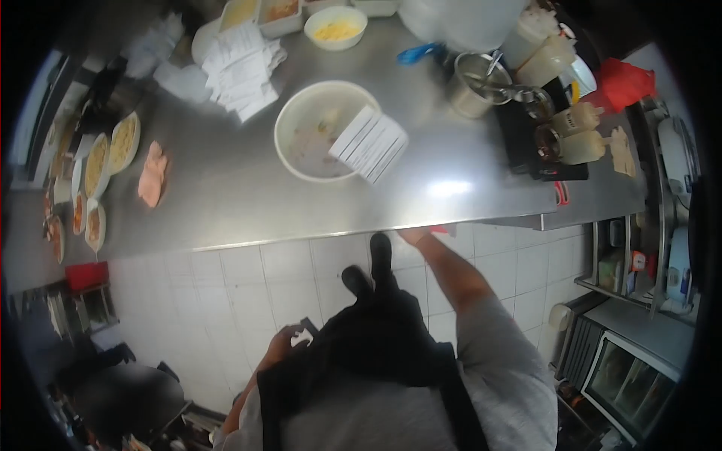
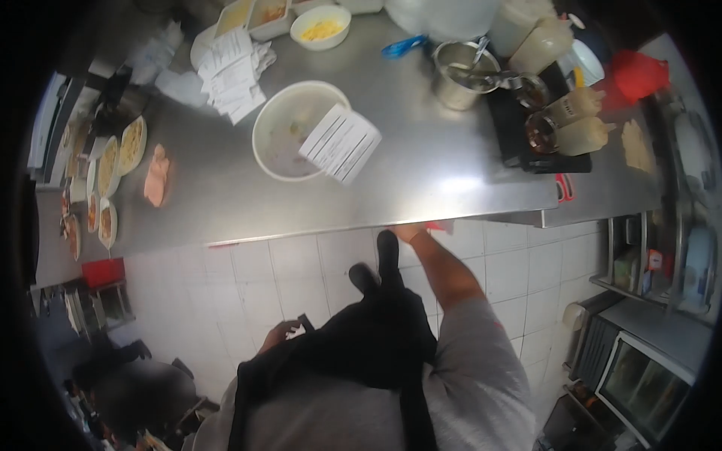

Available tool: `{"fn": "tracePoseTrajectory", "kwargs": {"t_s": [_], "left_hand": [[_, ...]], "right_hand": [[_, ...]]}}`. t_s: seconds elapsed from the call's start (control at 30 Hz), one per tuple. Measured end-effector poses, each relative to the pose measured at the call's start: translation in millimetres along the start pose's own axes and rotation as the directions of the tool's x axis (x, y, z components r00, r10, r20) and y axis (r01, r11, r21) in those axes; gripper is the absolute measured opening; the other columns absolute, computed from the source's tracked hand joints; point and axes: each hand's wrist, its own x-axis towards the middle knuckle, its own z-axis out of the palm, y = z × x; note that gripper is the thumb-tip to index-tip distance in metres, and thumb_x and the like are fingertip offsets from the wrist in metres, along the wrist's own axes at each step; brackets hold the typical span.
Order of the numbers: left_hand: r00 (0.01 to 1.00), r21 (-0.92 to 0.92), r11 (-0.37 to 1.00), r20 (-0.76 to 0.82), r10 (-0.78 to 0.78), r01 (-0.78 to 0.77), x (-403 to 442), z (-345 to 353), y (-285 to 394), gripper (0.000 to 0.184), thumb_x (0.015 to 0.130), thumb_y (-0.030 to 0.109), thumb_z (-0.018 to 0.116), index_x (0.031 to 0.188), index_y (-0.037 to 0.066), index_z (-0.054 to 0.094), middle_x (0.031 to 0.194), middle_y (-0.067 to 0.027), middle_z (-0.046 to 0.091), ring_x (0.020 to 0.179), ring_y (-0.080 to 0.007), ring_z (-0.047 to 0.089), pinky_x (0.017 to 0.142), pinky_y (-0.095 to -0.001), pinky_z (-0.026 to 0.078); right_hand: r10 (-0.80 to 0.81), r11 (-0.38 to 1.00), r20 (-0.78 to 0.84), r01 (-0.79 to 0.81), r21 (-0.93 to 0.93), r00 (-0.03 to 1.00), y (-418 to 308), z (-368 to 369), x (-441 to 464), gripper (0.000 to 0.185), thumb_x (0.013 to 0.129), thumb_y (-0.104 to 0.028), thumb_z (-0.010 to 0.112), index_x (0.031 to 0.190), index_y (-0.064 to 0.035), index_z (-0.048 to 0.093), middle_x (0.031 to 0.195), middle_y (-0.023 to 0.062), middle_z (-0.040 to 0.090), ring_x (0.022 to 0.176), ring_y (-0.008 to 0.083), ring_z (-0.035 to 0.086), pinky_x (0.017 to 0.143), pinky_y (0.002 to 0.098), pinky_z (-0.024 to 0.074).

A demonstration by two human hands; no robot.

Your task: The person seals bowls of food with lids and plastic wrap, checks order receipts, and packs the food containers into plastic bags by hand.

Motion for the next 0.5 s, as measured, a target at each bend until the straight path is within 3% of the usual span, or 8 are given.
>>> {"fn": "tracePoseTrajectory", "kwargs": {"t_s": [0.03, 0.07, 0.13, 0.23, 0.33, 0.37, 0.47, 0.5], "left_hand": [[0.988, 0.008, 0.994, 0.107, -0.112, 0.112, -2.5, -4.9, -2.7, 0.045, 0.081, 0.025, 0.067, 0.121, 0.007, 0.053, 0.111, -0.0097, 0.059, 0.103, -0.0224, 0.057, 0.084, -0.0346, 0.046], [0.996, -0.054, 0.998, 0.077, -0.039, 0.043, -4.9, -4.5, -6.2, 0.041, 0.084, 0.022, 0.064, 0.119, 0.003, 0.053, 0.111, -0.0111, 0.059, 0.101, -0.0229, 0.058, 0.085, -0.0338, 0.046], [0.989, -0.190, 0.977, 0.125, -0.076, 0.099, -9.8, -4.4, -20.8, 0.036, 0.086, 0.019, 0.059, 0.118, 0.002, 0.054, 0.112, -0.0133, 0.058, 0.100, -0.0238, 0.059, 0.086, -0.0342, 0.046], [0.992, -0.106, 0.991, 0.109, -0.068, 0.079, -11.0, -13.0, 0.2, 0.035, 0.087, 0.019, 0.057, 0.117, 0.002, 0.054, 0.112, -0.0139, 0.058, 0.100, -0.0245, 0.059, 0.087, -0.0342, 0.046], [0.996, -0.088, 0.996, 0.088, -0.003, 0.010, -13.5, -10.4, -5.1, 0.035, 0.087, 0.020, 0.056, 0.117, 0.002, 0.054, 0.112, -0.0137, 0.058, 0.102, -0.0244, 0.058, 0.089, -0.0335, 0.046], [0.995, -0.059, 0.998, 0.097, 0.022, -0.017, -12.8, -10.3, -10.5, 0.035, 0.087, 0.020, 0.055, 0.118, 0.004, 0.055, 0.112, -0.0139, 0.058, 0.104, -0.0243, 0.057, 0.090, -0.0328, 0.045], [0.988, 0.179, 0.982, 0.128, -0.082, 0.058, -11.9, -3.4, -27.7, 0.034, 0.088, 0.020, 0.055, 0.118, 0.006, 0.055, 0.112, -0.0137, 0.058, 0.105, -0.0238, 0.057, 0.091, -0.0321, 0.044], [0.986, -0.118, 0.982, 0.104, -0.133, 0.145, -18.7, -9.4, -10.7, 0.035, 0.087, 0.021, 0.057, 0.119, 0.006, 0.055, 0.113, -0.0133, 0.058, 0.105, -0.0228, 0.057, 0.089, -0.0317, 0.045]], "right_hand": [[-0.034, 0.995, -0.060, 0.028, -0.100, 0.998, 5.4, 7.1, 1.9, 0.051, 0.081, -0.046, 0.059, 0.118, -0.0126, 0.056, 0.121, 0.0139, 0.054, 0.114, 0.0332, 0.048, 0.097, 0.0433, 0.0368], [-0.069, 0.978, -0.119, 0.044, -0.202, 0.991, 11.0, 14.3, 4.0, 0.048, 0.080, -0.044, 0.060, 0.116, -0.0119, 0.058, 0.118, 0.0138, 0.057, 0.111, 0.0336, 0.050, 0.095, 0.0437, 0.0383], [-0.073, 0.997, -0.074, 0.070, -0.045, 0.995, 6.5, 3.9, 0.7, 0.044, 0.080, -0.042, 0.060, 0.111, -0.0106, 0.061, 0.111, 0.0140, 0.060, 0.105, 0.0345, 0.054, 0.092, 0.0449, 0.0399], [-0.183, 0.982, 0.082, 0.186, -0.027, 0.980, -6.9, -11.7, -13.2, 0.043, 0.079, -0.042, 0.061, 0.107, -0.0084, 0.062, 0.109, 0.0154, 0.061, 0.103, 0.0350, 0.055, 0.091, 0.0460, 0.0404], [-0.159, 0.970, -0.235, 0.107, -0.218, 0.959, -8.0, 3.8, -9.5, 0.041, 0.080, -0.038, 0.060, 0.106, -0.0064, 0.062, 0.109, 0.0167, 0.060, 0.104, 0.0343, 0.055, 0.092, 0.0458, 0.0398], [-0.124, 0.979, -0.209, 0.085, -0.184, 0.970, -6.0, 1.7, -5.7, 0.036, 0.083, -0.030, 0.056, 0.108, -0.0051, 0.061, 0.109, 0.0183, 0.060, 0.105, 0.0347, 0.054, 0.093, 0.0460, 0.0390], [-0.066, 0.995, -0.236, 0.046, -0.090, 0.970, 3.3, 4.5, -3.8, 0.034, 0.085, -0.027, 0.051, 0.109, -0.0047, 0.060, 0.111, 0.0193, 0.059, 0.107, 0.0354, 0.053, 0.095, 0.0457, 0.0379], [-0.036, 0.999, -0.190, 0.032, -0.028, 0.981, 14.8, 12.6, 2.7, 0.035, 0.086, -0.029, 0.050, 0.110, -0.0043, 0.059, 0.113, 0.0194, 0.058, 0.108, 0.0354, 0.052, 0.095, 0.0450, 0.0376]]}}
